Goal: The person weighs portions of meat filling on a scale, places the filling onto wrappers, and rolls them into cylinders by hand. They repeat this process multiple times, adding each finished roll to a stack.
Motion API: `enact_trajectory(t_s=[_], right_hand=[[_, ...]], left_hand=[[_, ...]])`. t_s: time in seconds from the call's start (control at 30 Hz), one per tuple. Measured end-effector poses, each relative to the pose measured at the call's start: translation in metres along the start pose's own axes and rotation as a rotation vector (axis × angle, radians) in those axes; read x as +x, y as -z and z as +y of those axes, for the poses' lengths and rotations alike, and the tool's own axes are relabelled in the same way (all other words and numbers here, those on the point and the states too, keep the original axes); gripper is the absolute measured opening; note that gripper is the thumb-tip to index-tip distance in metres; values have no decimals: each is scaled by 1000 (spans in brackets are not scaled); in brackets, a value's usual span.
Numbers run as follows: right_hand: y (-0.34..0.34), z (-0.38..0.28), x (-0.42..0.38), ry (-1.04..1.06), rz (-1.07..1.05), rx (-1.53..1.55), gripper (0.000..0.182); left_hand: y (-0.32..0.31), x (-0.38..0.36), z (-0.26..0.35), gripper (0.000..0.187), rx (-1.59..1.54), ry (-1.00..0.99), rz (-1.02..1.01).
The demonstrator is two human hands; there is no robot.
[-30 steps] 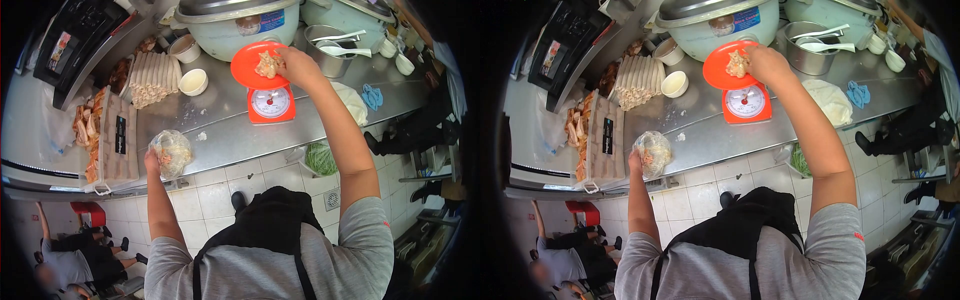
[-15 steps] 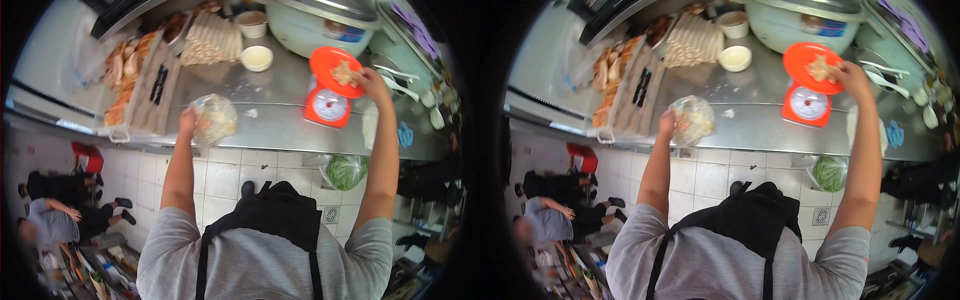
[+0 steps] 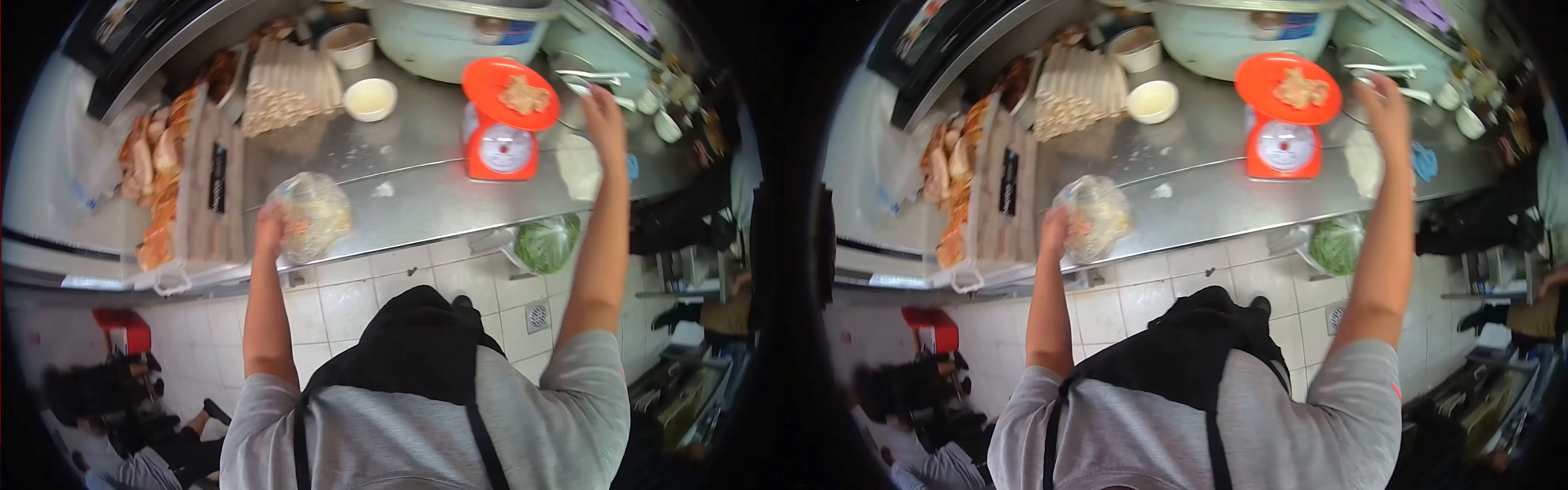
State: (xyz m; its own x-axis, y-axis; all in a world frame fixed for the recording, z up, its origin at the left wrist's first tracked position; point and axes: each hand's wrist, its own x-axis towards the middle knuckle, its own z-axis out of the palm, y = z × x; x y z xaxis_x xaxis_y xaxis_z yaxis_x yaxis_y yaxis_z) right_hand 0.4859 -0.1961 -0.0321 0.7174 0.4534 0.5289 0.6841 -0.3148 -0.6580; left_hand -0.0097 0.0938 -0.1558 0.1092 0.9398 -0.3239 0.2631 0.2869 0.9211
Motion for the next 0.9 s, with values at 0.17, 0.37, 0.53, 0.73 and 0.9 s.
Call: enact_trajectory(t_s=[0.17, 0.37, 0.53, 0.73, 0.9], right_hand=[[51, 97, -48, -334, -58, 335, 32], [55, 155, -127, -631, -63, 151, 27], [47, 120, -146, -523, -144, 43, 23], [62, 155, -154, -509, 104, 155, 20], [70, 171, -175, -592, 182, 329, 19]], left_hand=[[48, 23, -18, 55, 484, -551, 202], [-9, -3, -41, 51, 972, -738, 365], [-5, 5, -41, 46, 952, -668, 246], [-59, -47, 29, 41, 812, -1126, 298], [-264, -165, 45, 30, 412, -1184, -687]])
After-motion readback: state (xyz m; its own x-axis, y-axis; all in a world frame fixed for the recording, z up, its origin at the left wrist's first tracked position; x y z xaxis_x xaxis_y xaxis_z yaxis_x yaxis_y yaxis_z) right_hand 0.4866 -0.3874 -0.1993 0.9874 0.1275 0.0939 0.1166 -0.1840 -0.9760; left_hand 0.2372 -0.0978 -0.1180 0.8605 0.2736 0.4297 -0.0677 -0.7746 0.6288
